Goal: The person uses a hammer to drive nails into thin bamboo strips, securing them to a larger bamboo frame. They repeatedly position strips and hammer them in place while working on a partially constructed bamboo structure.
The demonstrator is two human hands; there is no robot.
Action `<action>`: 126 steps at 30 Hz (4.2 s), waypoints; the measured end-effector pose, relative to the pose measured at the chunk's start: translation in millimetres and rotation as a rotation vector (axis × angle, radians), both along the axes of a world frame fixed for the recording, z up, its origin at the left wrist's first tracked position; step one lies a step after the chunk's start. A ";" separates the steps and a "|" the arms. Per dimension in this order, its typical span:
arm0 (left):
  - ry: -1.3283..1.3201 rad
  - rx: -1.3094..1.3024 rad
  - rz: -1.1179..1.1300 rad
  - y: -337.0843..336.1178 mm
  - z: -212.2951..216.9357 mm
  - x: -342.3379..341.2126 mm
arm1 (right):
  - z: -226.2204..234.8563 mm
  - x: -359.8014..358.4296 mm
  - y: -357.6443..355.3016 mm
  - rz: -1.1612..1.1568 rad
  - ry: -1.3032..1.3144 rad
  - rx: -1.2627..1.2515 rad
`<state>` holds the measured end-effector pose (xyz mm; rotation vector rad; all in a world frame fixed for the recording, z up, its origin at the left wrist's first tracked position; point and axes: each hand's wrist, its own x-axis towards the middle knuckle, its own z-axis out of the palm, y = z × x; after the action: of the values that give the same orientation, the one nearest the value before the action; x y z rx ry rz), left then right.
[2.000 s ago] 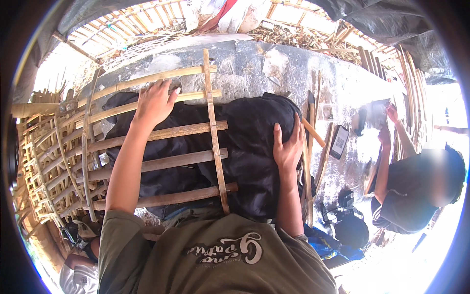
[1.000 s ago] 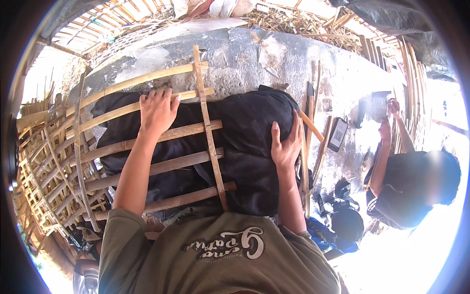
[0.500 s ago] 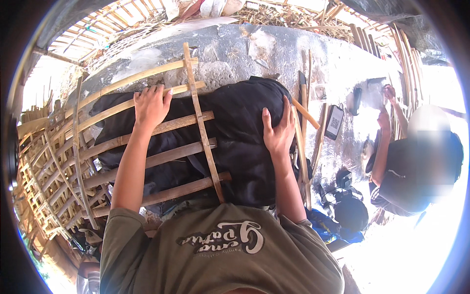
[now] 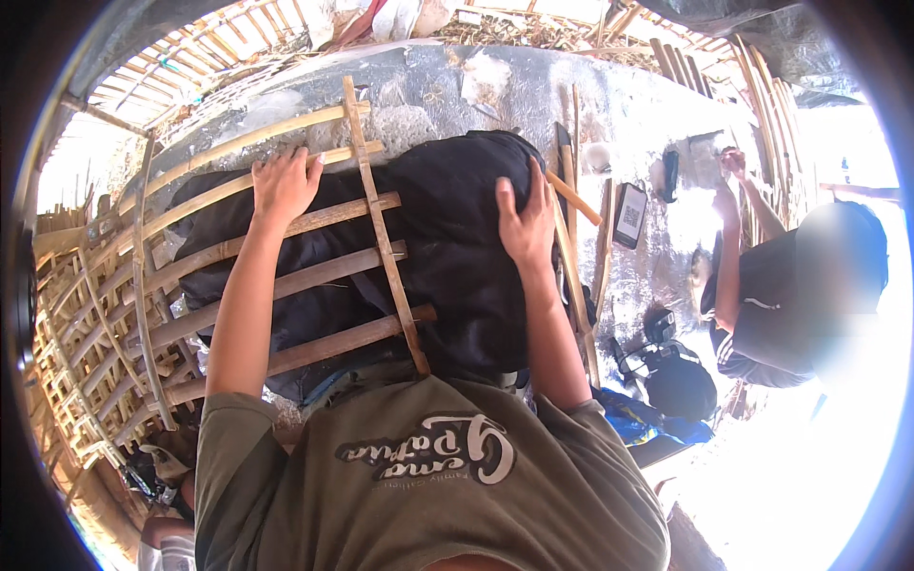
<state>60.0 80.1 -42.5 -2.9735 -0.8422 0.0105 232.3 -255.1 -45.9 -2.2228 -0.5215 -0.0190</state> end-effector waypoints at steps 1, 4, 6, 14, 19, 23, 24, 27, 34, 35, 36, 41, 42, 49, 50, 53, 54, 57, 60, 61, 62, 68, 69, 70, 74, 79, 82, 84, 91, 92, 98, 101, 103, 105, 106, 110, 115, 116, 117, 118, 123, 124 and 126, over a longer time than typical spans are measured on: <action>-0.021 0.006 -0.005 -1.6 0.2 0.8 | -17.7 12.4 -18.6 -0.016 0.120 0.141; -0.061 0.045 0.002 -1.0 -0.5 -8.2 | 24.2 8.9 -43.1 -0.097 0.290 0.276; -0.084 0.071 -0.008 -1.7 -1.0 -10.1 | 16.2 16.0 -76.5 -0.136 0.136 -0.021; -0.105 0.065 -0.025 -0.3 1.7 -8.7 | -40.3 24.1 -156.5 -0.130 0.034 -0.692; -0.118 0.071 -0.034 1.0 3.9 -7.4 | -47.9 7.0 -143.3 -0.165 0.110 -0.725; -0.118 0.081 -0.040 0.6 6.2 -7.2 | -46.3 1.7 -140.8 -0.186 0.065 -0.714; -0.121 0.085 -0.043 0.3 6.5 -6.5 | -47.0 1.7 -143.0 -0.189 0.019 -0.695; -0.128 0.091 -0.050 0.0 4.9 -5.3 | -41.0 -0.1 -143.9 -0.190 -0.061 -0.644; -0.131 0.092 -0.046 1.1 7.6 -5.2 | -35.7 13.7 -137.0 -0.252 -0.070 -0.574; -0.128 0.092 -0.041 -0.2 7.8 -4.4 | -45.2 18.2 -145.6 -0.224 -0.137 -0.548; -0.127 0.093 -0.036 -0.4 7.5 -3.8 | -44.1 22.6 -146.0 -0.219 -0.110 -0.554; -0.147 0.086 -0.049 2.2 4.3 -5.9 | -38.2 35.9 -143.4 -0.186 -0.190 -0.463; -0.150 0.086 -0.050 2.7 4.1 -6.1 | -33.2 39.4 -141.1 -0.174 -0.179 -0.447; -0.198 0.108 -0.067 5.5 -0.9 -8.4 | -21.2 50.0 -126.2 -0.175 -0.055 -0.449; -0.201 0.116 -0.068 5.5 -1.2 -8.8 | -23.3 50.0 -125.2 -0.181 -0.050 -0.478; -0.094 0.055 -0.027 0.9 9.1 -5.4 | -29.7 48.7 -124.4 -0.202 -0.026 -0.542; -0.095 0.054 -0.030 1.3 8.8 -6.1 | -30.7 46.9 -123.0 -0.190 -0.027 -0.539; -0.103 0.051 -0.038 3.5 6.8 -7.2 | -35.7 43.8 -121.2 -0.141 -0.039 -0.552; -0.140 0.065 -0.049 5.0 4.0 -8.1 | -39.9 41.1 -123.2 -0.127 -0.045 -0.553; -0.168 0.081 -0.061 5.6 1.5 -8.0 | -39.4 40.6 -123.3 -0.111 -0.028 -0.571; -0.195 0.096 -0.072 6.0 -0.2 -8.0 | -39.0 39.9 -122.8 -0.114 -0.011 -0.574; -0.210 0.081 -0.065 5.3 0.8 -8.3 | -28.5 31.3 -110.9 -0.126 -0.167 -0.561; -0.216 0.087 -0.067 5.7 0.9 -9.0 | -26.6 30.1 -103.7 -0.114 -0.144 -0.509; -0.218 0.089 -0.069 5.0 1.2 -8.4 | -23.1 28.0 -97.1 -0.127 -0.088 -0.418; -0.221 0.097 -0.074 5.8 0.3 -8.6 | 3.0 11.7 -62.0 -0.103 0.090 -0.117; -0.241 0.123 -0.088 5.0 2.2 -8.7 | 4.1 0.9 -41.5 -0.070 0.113 -0.143; -0.212 0.107 -0.072 2.5 4.2 -9.0 | 11.7 2.3 -40.7 -0.122 0.111 -0.145; -0.153 0.073 -0.049 2.8 7.3 -7.4 | 10.8 8.1 -48.6 -0.156 0.088 -0.179; -0.275 0.135 -0.101 5.7 2.2 -9.1 | 4.7 38.6 -99.4 -0.223 0.073 -0.524; -0.275 0.131 -0.101 5.2 2.5 -9.0 | 0.7 41.8 -107.8 -0.235 0.056 -0.606; -0.261 0.108 -0.095 3.9 3.7 -5.9 | -42.2 61.4 -160.7 -0.229 0.080 -0.828; -0.256 0.119 -0.091 4.0 3.7 -7.7 | -46.3 61.0 -160.6 -0.215 0.156 -0.807; -0.181 0.085 -0.067 1.6 9.4 -6.9 | -45.1 57.7 -152.6 -0.231 0.202 -0.779; -0.134 0.062 -0.050 0.3 13.2 -6.1 | -39.0 52.9 -143.7 -0.229 0.233 -0.771; -0.124 0.055 -0.046 0.1 14.1 -6.2 | -39.9 50.9 -142.1 -0.224 0.185 -0.766; -0.136 0.061 -0.052 0.1 13.1 -6.0 | -50.7 53.9 -139.8 -0.154 -0.050 -0.798; -0.115 0.055 -0.048 -0.4 14.6 -4.1 | -64.8 74.0 -127.5 -0.031 -0.168 -0.915; -0.109 0.052 -0.050 -0.8 15.3 -3.9 | -64.9 75.7 -126.4 -0.012 -0.141 -0.955; -0.104 0.052 -0.046 -1.0 15.7 -4.6 | -62.8 77.1 -123.6 0.006 -0.145 -0.968; -0.099 0.052 -0.042 -1.2 16.0 -4.8 | -60.3 78.2 -121.3 0.007 -0.105 -0.959; -0.144 0.071 -0.055 0.7 11.1 -4.8 | -60.5 78.0 -125.5 -0.025 -0.111 -0.958; -0.161 0.084 -0.062 2.3 8.0 -6.0 | -58.9 77.8 -126.0 -0.037 -0.091 -0.947; -0.175 0.095 -0.070 3.1 6.2 -6.1 | -56.1 75.7 -127.5 -0.051 -0.093 -0.929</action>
<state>53.9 83.2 -36.3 -2.9437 -0.7306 -0.2878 308.0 -382.6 -101.9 -3.1521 -0.5955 0.1170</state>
